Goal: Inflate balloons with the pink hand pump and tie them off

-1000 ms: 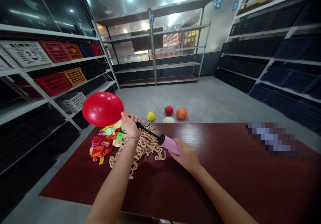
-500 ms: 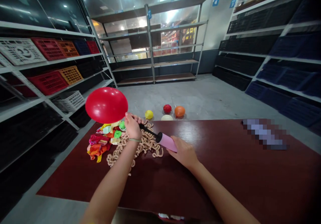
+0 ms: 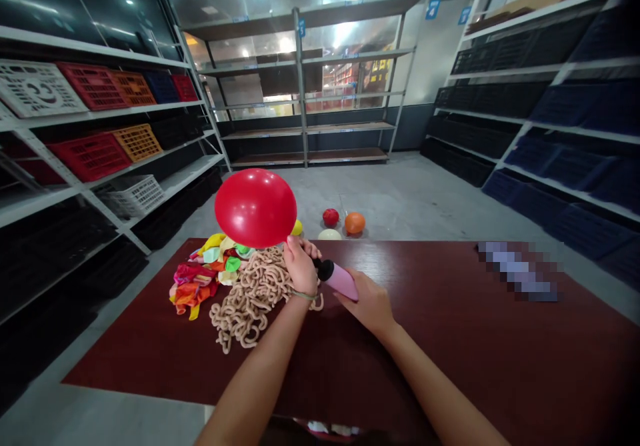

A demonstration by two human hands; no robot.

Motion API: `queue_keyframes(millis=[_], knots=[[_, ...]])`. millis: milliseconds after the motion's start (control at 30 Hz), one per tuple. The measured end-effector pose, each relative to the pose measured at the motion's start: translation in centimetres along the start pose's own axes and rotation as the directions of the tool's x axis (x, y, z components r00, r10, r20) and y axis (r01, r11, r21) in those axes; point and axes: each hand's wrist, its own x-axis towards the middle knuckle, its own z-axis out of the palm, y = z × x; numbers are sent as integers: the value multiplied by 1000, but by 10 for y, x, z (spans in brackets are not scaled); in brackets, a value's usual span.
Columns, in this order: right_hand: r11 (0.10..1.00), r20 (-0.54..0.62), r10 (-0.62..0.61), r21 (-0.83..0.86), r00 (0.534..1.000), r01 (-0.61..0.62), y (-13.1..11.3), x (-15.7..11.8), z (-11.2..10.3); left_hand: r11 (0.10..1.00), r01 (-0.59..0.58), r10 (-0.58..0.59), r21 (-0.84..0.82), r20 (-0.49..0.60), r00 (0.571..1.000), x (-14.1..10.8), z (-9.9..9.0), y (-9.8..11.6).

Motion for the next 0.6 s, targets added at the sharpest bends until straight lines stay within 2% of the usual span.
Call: queue_keyframes(millis=[100,267,333,433,467,533,600], knots=[[999,49,-9,46,999,6,-2,2,-4,997,-28,21,67,98,995,7,-11,9],[997,77,-74,36,994,72,-7,6,-6,936,-176,110,304,222,969,24,-47,36],[995,93,-95,0,991,95,-5,5,-8,924,-190,133,330,187,973,31,-59,47],[993,125,-96,-58,987,104,-1,3,-11,944,-181,174,277,52,983,46,-75,65],[991,132,-97,-75,986,108,0,3,-12,947,-170,166,272,38,985,51,-79,69],[984,151,-135,-96,979,150,1,4,-12,942,-142,124,303,75,989,57,-84,76],[962,191,-232,-98,954,253,1,7,-12,929,-123,75,348,148,986,57,-86,76]])
